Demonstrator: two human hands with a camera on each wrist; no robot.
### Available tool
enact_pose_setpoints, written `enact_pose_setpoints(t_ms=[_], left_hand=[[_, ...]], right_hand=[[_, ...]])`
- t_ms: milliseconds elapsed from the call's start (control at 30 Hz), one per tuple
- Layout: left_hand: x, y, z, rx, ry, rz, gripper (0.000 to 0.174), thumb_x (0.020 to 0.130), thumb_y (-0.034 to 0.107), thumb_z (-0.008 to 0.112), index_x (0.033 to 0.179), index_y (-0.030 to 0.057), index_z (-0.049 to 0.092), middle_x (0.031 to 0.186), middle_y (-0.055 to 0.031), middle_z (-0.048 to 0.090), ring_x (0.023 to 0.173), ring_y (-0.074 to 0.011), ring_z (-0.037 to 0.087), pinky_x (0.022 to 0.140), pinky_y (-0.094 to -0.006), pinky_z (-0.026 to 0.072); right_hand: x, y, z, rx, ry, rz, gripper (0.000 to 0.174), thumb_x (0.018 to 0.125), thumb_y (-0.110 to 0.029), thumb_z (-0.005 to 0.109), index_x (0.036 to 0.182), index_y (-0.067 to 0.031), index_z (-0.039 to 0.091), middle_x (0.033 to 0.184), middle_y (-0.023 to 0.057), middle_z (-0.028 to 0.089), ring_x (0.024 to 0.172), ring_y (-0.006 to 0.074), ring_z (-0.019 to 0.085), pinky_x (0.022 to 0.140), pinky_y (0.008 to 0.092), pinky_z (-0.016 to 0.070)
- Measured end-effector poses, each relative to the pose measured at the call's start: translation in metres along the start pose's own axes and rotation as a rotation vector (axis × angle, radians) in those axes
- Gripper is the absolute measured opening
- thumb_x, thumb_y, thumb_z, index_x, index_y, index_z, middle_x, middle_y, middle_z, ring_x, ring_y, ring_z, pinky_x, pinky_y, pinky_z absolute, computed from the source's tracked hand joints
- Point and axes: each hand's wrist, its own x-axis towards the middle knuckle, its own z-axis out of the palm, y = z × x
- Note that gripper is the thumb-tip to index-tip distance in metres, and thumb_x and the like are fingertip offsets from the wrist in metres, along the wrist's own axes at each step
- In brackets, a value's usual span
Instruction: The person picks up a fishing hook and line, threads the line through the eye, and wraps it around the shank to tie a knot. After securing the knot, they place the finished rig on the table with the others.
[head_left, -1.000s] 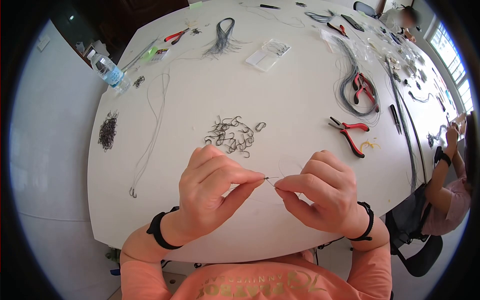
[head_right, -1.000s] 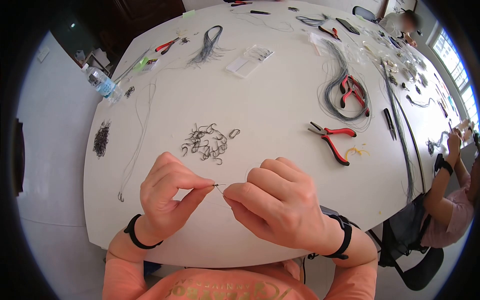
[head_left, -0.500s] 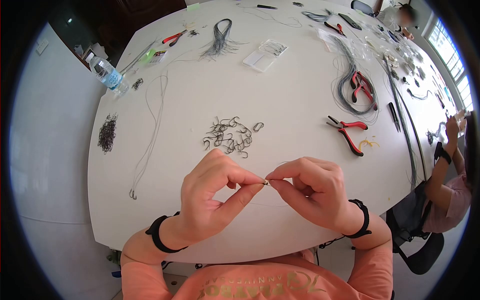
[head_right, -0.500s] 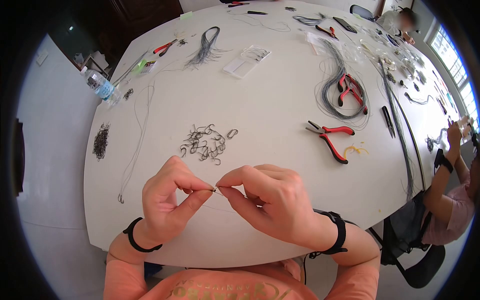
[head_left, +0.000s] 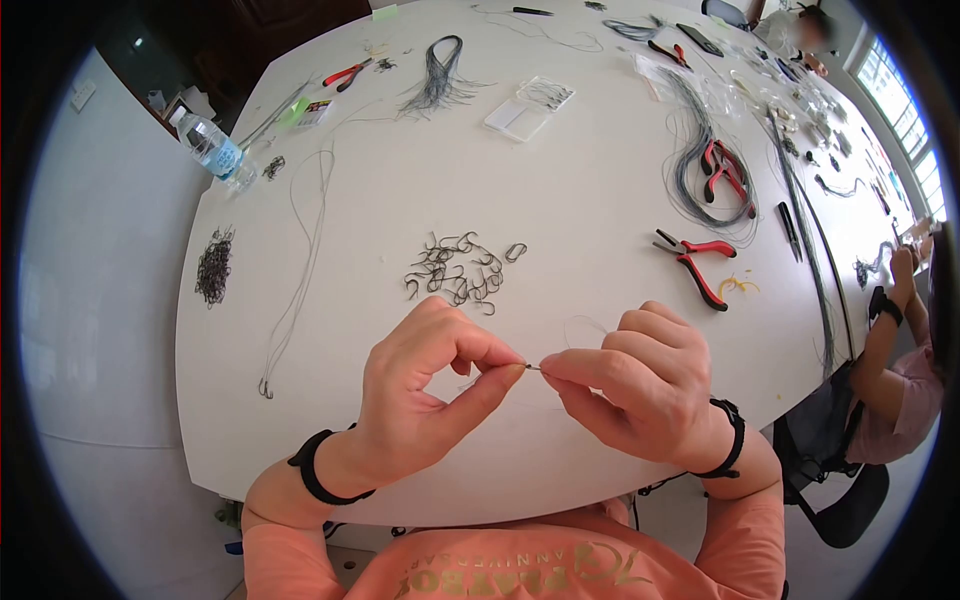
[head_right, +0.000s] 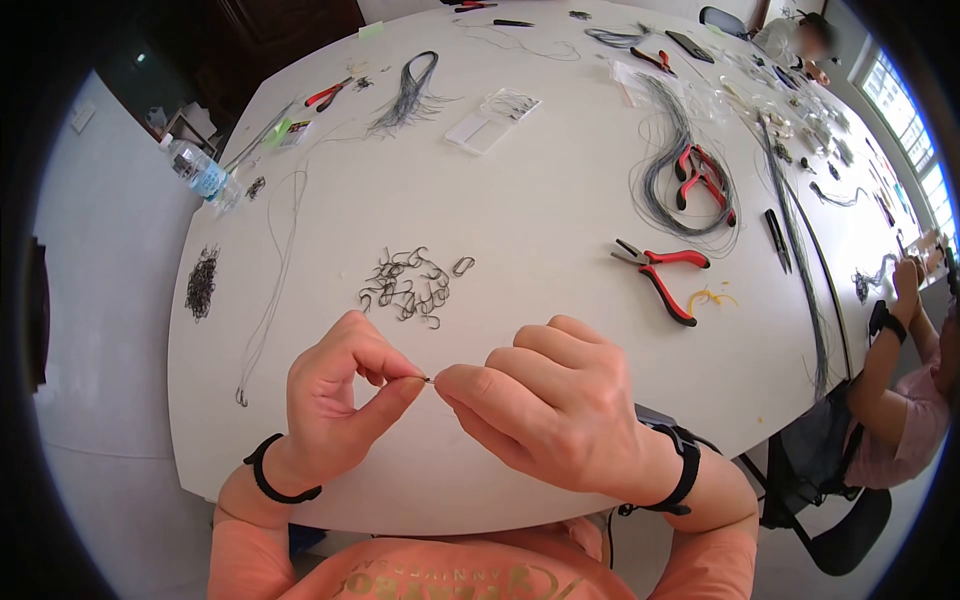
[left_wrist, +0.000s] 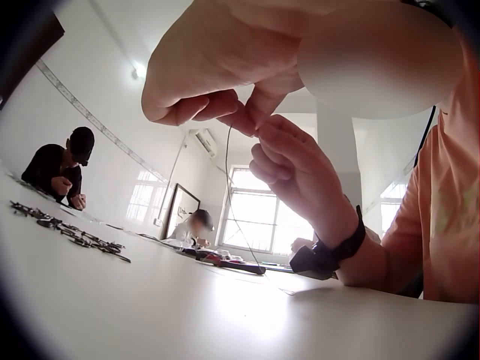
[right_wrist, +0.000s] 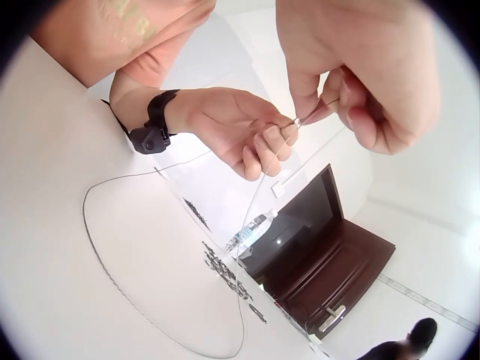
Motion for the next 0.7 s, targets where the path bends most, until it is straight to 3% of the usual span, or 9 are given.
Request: enact_pose_setpoints(t_ms=[267,533,700], left_hand=[[0.0008,-0.0011,0.0023,0.056,0.025,0.038,0.013,0.082,0.000,0.078,0.087,0.0084,0.070,0.079,0.0008,0.067,0.072,-0.0151,0.053,0.059,-0.0282,0.0433],[0.0018,-0.0045,0.0024,0.259,-0.006,0.242,0.022,0.076,-0.008,0.078,0.087,0.0084,0.068,0.078,0.0013,0.064,0.071,-0.0150,0.051,0.058,-0.0267,0.0406],[0.0005,-0.0037,0.0039,0.207,-0.029,0.218,0.022,0.076,-0.009,0.078,0.087,0.0078,0.068,0.080,0.0016,0.066,0.071,-0.0149,0.052,0.057,-0.0267,0.0403]], right_hand=[[-0.0005,-0.0040,-0.0015,-0.021,-0.009,0.005,0.021,0.070,-0.005,0.080,0.083,-0.0135,0.065,0.060,-0.0050,0.049,0.049,0.0122,0.047,0.046,0.0290,0.0308],[-0.0019,-0.0049,0.0024,-0.030,-0.051,-0.001,0.022,0.074,-0.004,0.080,0.088,-0.0110,0.065,0.061,-0.0042,0.052,0.051,0.0124,0.052,0.047,0.0280,0.0365],[-0.0039,0.0007,0.0068,0.011,-0.043,0.017,0.022,0.075,-0.004,0.079,0.090,-0.0112,0.065,0.060,-0.0033,0.052,0.051,0.0138,0.053,0.047,0.0284,0.0372]])
